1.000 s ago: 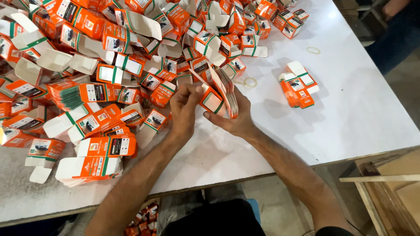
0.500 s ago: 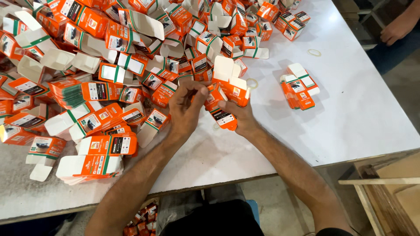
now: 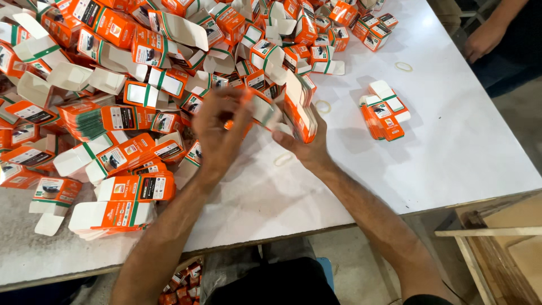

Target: The person picks up flat die-cut paper cartons one at a time from a large pile on the table and folds them by hand into small open boxes, creasing the flaps and setting each finished box on the table in a growing stack. The person repeats this folding cycle continuously throughout the clip.

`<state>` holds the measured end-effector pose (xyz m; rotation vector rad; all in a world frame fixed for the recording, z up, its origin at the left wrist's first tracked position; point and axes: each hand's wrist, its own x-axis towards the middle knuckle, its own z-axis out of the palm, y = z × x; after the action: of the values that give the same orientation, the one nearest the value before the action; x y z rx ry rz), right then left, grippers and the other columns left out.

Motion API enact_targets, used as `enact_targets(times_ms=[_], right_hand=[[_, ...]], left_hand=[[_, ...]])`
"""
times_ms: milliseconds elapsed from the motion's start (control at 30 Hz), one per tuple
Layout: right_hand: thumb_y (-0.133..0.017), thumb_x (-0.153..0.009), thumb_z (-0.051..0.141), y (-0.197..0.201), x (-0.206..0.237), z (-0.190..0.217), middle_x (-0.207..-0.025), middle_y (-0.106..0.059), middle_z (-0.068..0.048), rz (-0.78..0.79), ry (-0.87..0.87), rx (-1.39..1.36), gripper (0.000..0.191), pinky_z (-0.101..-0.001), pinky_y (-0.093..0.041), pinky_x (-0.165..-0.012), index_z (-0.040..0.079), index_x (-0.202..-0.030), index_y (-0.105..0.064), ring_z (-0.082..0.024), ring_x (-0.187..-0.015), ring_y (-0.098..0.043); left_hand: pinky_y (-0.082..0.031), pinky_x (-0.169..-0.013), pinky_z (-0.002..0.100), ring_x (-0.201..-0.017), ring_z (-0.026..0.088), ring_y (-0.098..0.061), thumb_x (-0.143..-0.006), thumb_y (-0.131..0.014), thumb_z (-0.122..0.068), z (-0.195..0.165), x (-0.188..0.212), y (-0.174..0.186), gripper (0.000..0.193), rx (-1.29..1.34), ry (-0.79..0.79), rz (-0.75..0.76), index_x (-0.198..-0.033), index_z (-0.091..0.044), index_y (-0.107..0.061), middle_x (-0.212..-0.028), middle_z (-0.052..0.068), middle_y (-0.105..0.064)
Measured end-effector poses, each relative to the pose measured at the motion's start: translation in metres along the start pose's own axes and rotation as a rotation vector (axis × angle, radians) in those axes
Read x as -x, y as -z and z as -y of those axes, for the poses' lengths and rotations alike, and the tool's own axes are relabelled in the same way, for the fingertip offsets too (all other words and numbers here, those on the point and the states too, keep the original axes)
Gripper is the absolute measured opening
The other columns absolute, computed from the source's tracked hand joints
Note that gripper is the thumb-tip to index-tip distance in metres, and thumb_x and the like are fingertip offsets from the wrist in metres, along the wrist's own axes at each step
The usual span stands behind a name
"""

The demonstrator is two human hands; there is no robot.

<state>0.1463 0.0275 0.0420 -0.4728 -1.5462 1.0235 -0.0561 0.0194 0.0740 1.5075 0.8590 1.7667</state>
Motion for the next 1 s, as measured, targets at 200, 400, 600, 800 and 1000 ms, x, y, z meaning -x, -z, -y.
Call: enact_targets(times_ms=[200,400,600,800,1000], right_hand=[[-0.07,-0.1,0.029,0.003,-0.005,-0.015,-0.122,-0.065,-0.016,0.037,-0.334,-0.49,0.05,-0.047,-0.056,-0.1,-0.001,-0.136,-0.054,-0.028,-0.115,-0.066],[-0.069,-0.102,0.021,0.008,0.005,-0.015,-0.118,-0.064,-0.016,0.203,-0.418,-0.496,0.044,-0.045,-0.054,-0.081,-0.003,-0.135,-0.055,-0.027,-0.102,-0.064],[-0.068,-0.09,0.023,0.013,-0.001,-0.013,-0.121,-0.067,-0.016,0.069,-0.553,-0.766,0.051,-0.0472,-0.06,-0.092,-0.003,-0.131,-0.055,-0.029,-0.11,-0.069],[-0.076,-0.091,0.01,0.008,-0.001,-0.008,-0.123,-0.066,-0.014,0.039,-0.396,-0.513,0.055,-0.0403,-0.057,-0.097,-0.003,-0.14,-0.053,-0.024,-0.111,-0.067],[-0.077,-0.092,0.007,0.0,0.002,-0.002,-0.127,-0.067,-0.012,-0.057,-0.215,-0.309,0.055,-0.0354,-0.058,-0.102,-0.004,-0.141,-0.054,-0.018,-0.116,-0.067]], left_hand=[[-0.044,-0.119,0.046,-0.142,0.033,-0.049,-0.094,-0.064,0.011,-0.015,-0.006,0.004,0.049,-0.499,-0.405,-0.052,-0.139,-0.003,-0.053,-0.146,0.017,-0.048],[-0.047,-0.096,0.044,-0.112,0.038,-0.056,-0.079,-0.079,0.003,0.02,0.011,-0.016,0.044,-0.63,-0.418,0.261,-0.12,-0.005,-0.063,-0.122,0.014,-0.06],[-0.058,-0.094,0.035,-0.103,0.026,-0.07,-0.106,-0.068,-0.002,0.026,0.014,-0.011,0.015,-0.239,-0.257,0.232,-0.11,-0.007,-0.054,-0.127,0.011,-0.069],[-0.05,-0.102,0.036,-0.113,0.023,-0.061,-0.115,-0.05,-0.02,0.005,0.017,-0.017,0.049,0.018,-0.07,0.447,-0.154,0.004,-0.031,-0.127,0.014,-0.062],[-0.05,-0.091,0.031,-0.1,0.016,-0.061,-0.11,-0.056,-0.024,0.019,0.019,-0.018,0.027,-0.324,-0.177,0.222,-0.121,0.0,-0.064,-0.12,0.008,-0.067]])
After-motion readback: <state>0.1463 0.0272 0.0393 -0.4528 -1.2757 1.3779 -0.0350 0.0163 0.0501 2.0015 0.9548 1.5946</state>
